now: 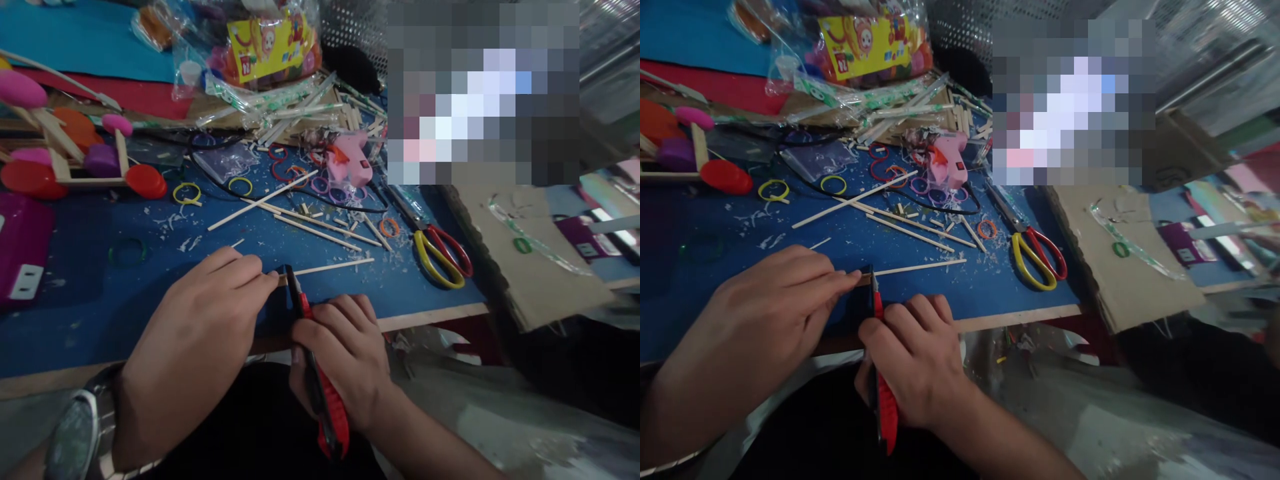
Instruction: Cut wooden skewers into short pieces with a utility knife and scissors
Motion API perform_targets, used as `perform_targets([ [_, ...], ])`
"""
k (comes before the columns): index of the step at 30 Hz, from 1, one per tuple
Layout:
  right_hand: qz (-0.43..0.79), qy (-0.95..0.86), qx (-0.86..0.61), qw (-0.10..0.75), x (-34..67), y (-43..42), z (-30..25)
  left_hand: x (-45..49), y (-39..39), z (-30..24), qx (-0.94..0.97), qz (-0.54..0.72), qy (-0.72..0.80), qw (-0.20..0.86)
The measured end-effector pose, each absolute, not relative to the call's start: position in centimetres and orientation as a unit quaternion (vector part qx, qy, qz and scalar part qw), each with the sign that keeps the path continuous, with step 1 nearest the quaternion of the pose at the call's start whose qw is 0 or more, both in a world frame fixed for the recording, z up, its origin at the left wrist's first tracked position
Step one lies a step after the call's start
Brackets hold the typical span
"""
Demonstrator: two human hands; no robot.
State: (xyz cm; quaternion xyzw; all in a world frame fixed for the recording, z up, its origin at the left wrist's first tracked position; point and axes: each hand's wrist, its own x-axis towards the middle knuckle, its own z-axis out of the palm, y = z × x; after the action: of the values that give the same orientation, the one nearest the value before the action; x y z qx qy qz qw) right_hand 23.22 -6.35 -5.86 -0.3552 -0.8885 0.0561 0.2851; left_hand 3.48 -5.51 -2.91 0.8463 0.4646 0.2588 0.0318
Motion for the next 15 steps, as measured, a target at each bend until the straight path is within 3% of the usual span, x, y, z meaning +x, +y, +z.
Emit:
perform_targets([
  [15,0.069,-0.881,-0.317,0.345,24.3,-8.0,-6.9,3.4,-5.7,-2.9,0.844,0.251,0.472,0.041],
])
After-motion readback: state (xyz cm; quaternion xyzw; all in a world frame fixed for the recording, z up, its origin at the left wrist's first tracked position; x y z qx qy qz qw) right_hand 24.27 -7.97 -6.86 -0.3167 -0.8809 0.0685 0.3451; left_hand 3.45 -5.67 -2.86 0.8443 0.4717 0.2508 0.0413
